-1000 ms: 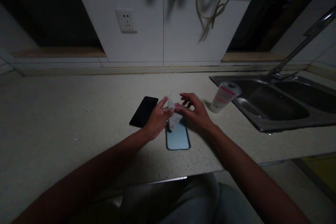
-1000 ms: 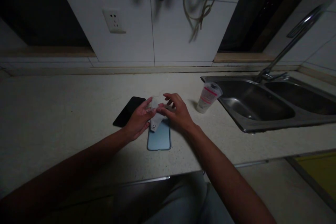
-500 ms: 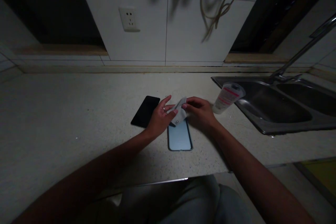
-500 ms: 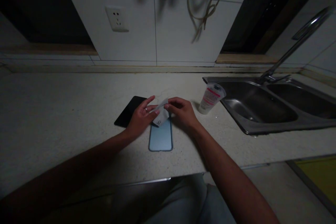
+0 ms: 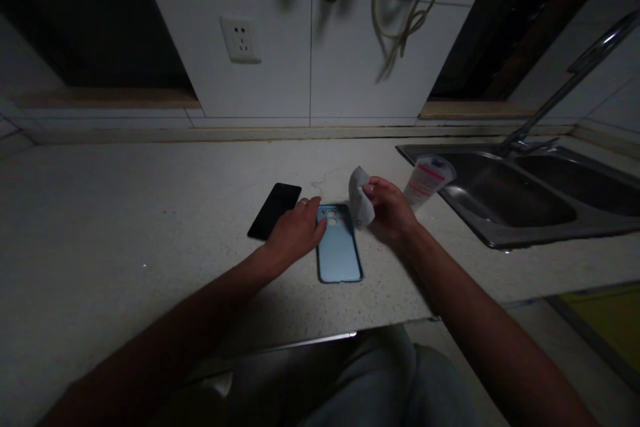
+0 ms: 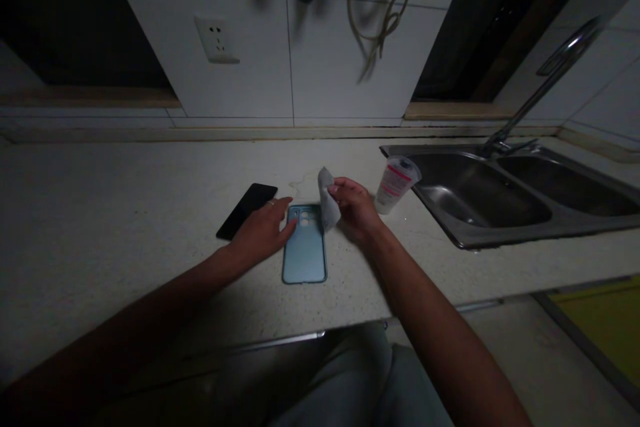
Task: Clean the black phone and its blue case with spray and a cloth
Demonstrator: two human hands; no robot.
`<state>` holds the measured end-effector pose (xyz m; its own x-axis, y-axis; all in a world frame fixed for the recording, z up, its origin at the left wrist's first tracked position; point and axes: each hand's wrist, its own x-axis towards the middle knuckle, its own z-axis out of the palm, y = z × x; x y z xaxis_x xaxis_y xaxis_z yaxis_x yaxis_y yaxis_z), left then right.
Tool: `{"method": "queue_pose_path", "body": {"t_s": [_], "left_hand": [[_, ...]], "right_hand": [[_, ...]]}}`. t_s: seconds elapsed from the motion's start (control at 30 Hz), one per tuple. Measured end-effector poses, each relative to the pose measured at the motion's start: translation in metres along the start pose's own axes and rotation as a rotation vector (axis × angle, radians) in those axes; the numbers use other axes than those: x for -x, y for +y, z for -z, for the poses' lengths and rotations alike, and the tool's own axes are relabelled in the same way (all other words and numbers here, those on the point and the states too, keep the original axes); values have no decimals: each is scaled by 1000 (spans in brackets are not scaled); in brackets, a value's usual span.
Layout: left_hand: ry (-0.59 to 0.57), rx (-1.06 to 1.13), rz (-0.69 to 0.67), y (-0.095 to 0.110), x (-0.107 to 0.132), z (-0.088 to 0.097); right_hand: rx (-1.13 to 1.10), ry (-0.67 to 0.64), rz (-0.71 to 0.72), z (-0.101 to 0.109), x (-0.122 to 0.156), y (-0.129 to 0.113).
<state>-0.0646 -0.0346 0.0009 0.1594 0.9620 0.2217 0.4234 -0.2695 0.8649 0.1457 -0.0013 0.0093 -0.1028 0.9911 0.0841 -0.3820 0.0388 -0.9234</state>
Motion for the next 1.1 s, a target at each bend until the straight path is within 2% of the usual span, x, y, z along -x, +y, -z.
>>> {"method": "queue_pose_path", "body": {"t_s": [0.27,0.4,0.5,0.63,0.87,1.0,1.1], "left_hand": [[7,189,174,0,-1,4],[-13,452,325,-2,-7,1],[-91,657,436,-1,-8,-3],[-136,896,453,2,-8,-6],[-181,1089,525,13,-3,-14],[-131,1174,470,13,0,-22],[-83,1247,469,11,-1,-24]], "right_hand": [[-15,-15,7,-1,1,-1],[15,-10,11,-3,1,4],[-2,-33,-55,-6,3,8],[-11,-72,-109,-10,4,10],[-44,-170,-160,-12,8,10],[-50,-226,-196,-17,12,9],[-45,-194,-162,-18,11,8]]}}
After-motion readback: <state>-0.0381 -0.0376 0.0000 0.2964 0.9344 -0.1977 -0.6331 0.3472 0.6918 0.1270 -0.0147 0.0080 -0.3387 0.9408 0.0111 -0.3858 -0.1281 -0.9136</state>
